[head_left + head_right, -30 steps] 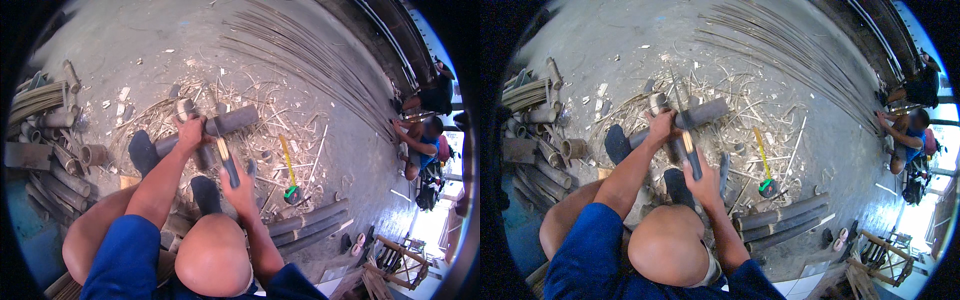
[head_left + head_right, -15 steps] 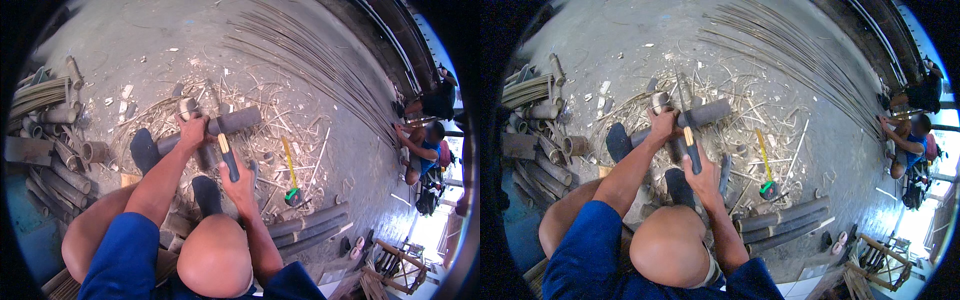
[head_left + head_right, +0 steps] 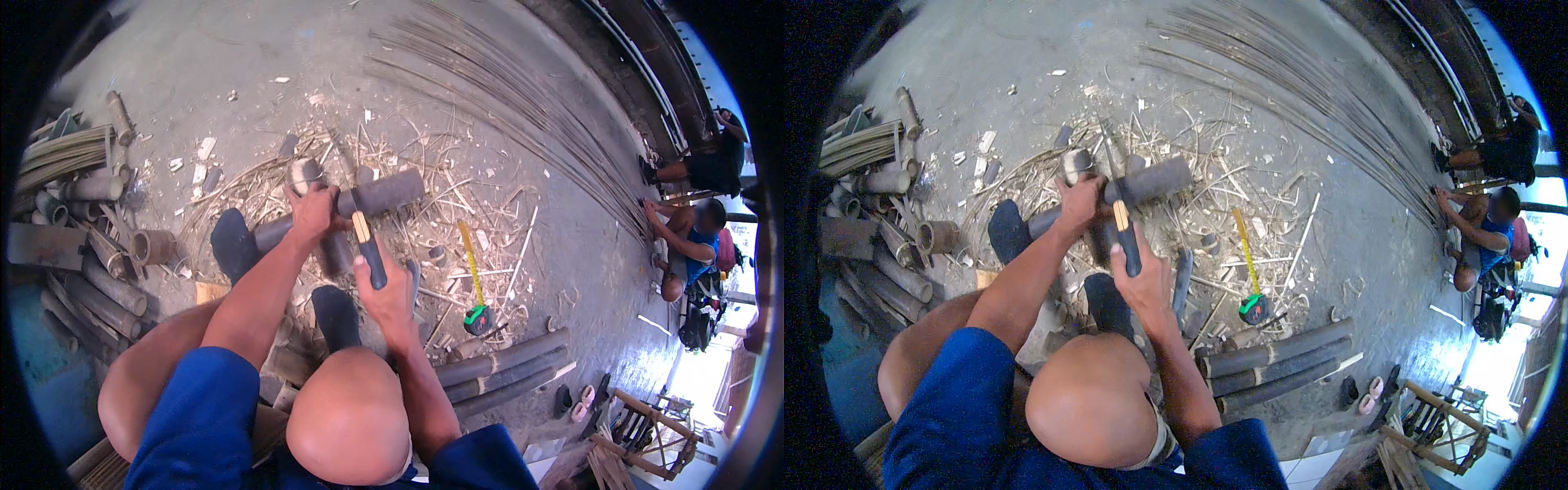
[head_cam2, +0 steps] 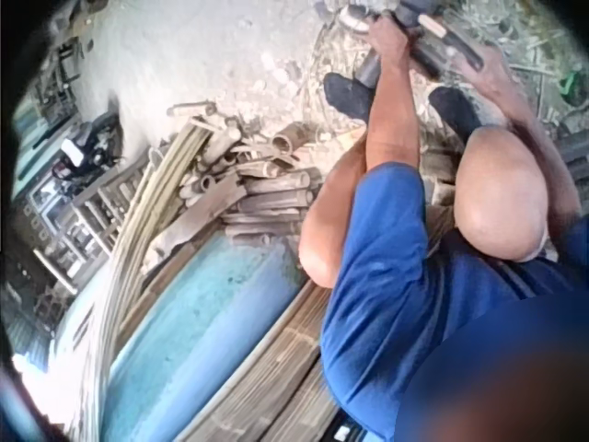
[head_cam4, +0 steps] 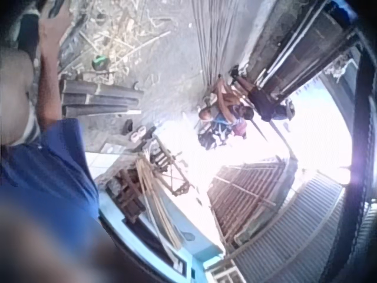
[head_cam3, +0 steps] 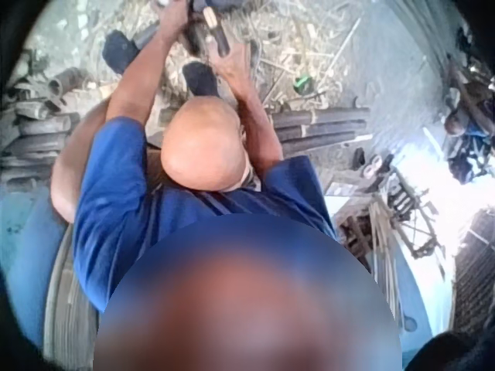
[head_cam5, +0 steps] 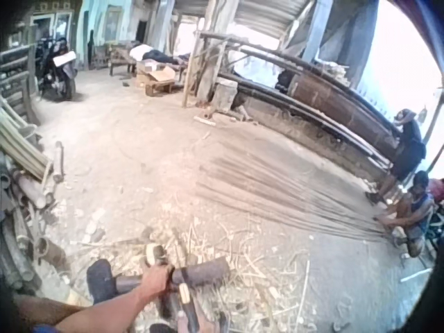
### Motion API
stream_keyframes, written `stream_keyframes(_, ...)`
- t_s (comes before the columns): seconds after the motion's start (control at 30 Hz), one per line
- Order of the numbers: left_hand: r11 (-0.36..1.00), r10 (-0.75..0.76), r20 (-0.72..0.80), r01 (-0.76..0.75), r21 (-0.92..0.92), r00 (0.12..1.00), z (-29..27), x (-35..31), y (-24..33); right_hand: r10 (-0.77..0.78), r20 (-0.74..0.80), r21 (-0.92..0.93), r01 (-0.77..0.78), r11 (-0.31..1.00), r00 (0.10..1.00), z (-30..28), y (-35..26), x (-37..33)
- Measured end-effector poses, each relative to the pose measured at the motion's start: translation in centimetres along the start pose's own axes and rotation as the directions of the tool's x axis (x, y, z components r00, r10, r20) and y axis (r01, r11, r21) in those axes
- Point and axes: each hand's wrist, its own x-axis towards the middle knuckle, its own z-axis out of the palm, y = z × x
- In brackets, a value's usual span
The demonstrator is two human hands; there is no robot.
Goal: The person measures bamboo pieces with a tape measure, then uses a hand saw to cut them. They repeatedly measure, cut, and inspect the pieces while sitting on the floor in a workshop.
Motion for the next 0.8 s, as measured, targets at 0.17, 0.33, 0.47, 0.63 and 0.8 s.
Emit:
stream_keyframes(0.17,0.998,-0.04,0.03,0.039,0.044,0.999,0.0,0.0,0.1,-0.093,-0.025,-0.043,0.092,0.995,0.995,-4.6,-0.3,-10.7)
stream_keyframes(0.33,0.998,-0.021,0.01,0.02,0.058,1.0,0.8,0.6,0.0,-0.147,-0.069,-0.001,0.147,0.989,0.987,-6.0,-0.1,-13.7)
stream_keyframes(0.47,0.999,0.012,0.012,-0.013,0.034,1.0,0.7,0.5,-0.3,-0.147,-0.15,0.044,0.155,0.987,0.978,-0.6,-0.1,-2.4)
stream_keyframes(0.63,0.998,0.007,0.032,-0.009,0.063,0.999,0.1,0.1,0.1,-0.051,-0.035,-0.009,0.051,0.999,0.998,-1.7,-0.3,-4.1)
stream_keyframes(0.8,0.995,-0.02,0.008,0.019,0.1,1.0,0.5,0.4,0.4,-0.059,-0.045,0.029,0.06,0.998,0.997,-6.4,0.1,-15.4)
